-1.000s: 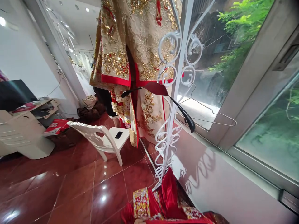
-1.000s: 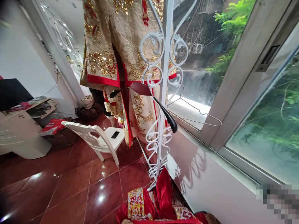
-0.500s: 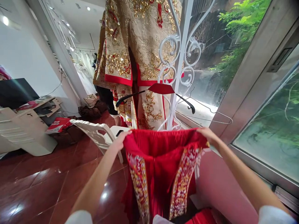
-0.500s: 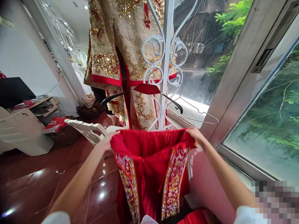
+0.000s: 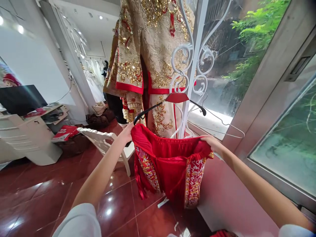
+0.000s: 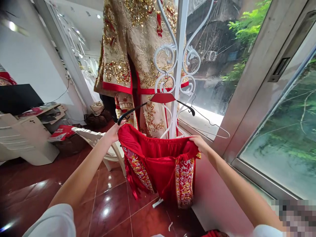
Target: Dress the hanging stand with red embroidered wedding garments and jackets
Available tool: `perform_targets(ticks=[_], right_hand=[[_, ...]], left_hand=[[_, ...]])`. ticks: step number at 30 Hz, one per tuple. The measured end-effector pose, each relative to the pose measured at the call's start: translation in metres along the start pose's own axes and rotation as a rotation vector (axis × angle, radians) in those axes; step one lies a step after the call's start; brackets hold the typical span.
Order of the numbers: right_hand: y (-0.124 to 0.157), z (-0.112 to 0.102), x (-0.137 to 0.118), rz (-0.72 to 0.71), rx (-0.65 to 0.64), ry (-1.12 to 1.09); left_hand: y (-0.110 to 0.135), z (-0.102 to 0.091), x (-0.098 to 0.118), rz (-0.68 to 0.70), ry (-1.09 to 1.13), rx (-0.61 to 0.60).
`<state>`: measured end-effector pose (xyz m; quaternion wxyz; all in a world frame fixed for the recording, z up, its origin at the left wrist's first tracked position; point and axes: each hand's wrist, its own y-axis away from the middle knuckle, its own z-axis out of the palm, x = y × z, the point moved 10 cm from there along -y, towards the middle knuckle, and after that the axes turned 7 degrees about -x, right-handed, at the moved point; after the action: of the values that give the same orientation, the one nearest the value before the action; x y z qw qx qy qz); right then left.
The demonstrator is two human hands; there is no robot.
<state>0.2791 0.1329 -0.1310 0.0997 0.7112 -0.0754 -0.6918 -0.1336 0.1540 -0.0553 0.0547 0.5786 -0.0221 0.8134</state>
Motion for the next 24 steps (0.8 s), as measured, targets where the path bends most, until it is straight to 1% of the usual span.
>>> perform_targets(ticks=[2,4,7,9,11,14,18,21,24], right_hand=[[0.008,0.005,-0.009,-0.037,-0.031,0.021],[0.014,0.005,-0.024,-0.086,-0.033,0.037],[0.017,-0.002,-0.048,-0.141,0.027,-0.005],[0.016,-0.006,-0.058,-0.139,0.081,-0.055],[0.012,-0.007,-0.062,-0.112,0.123,-0.081],[0.007,-0.005,-0.063,-0.070,0.145,-0.094],[0.003,-0.004,-0.067,-0.042,0.151,-0.130],[0.000,-0.002,-0.075,-0.030,0.123,-0.181],[-0.007,-0.001,-0.087,-0.067,0.117,-0.250]], left_hand=[[0.009,0.001,0.012,0.027,0.002,0.000],[0.016,0.003,0.025,0.042,0.015,-0.020],[0.024,0.009,0.043,0.030,0.031,-0.070],[0.029,0.014,0.052,0.040,0.003,-0.091],[0.035,0.018,0.062,0.102,-0.075,-0.096],[0.045,0.027,0.072,0.194,-0.270,-0.106],[0.057,0.038,0.075,0.197,-0.484,-0.089],[0.063,0.049,0.085,0.231,-0.626,-0.062],[0.063,0.054,0.096,0.287,-0.712,-0.021]])
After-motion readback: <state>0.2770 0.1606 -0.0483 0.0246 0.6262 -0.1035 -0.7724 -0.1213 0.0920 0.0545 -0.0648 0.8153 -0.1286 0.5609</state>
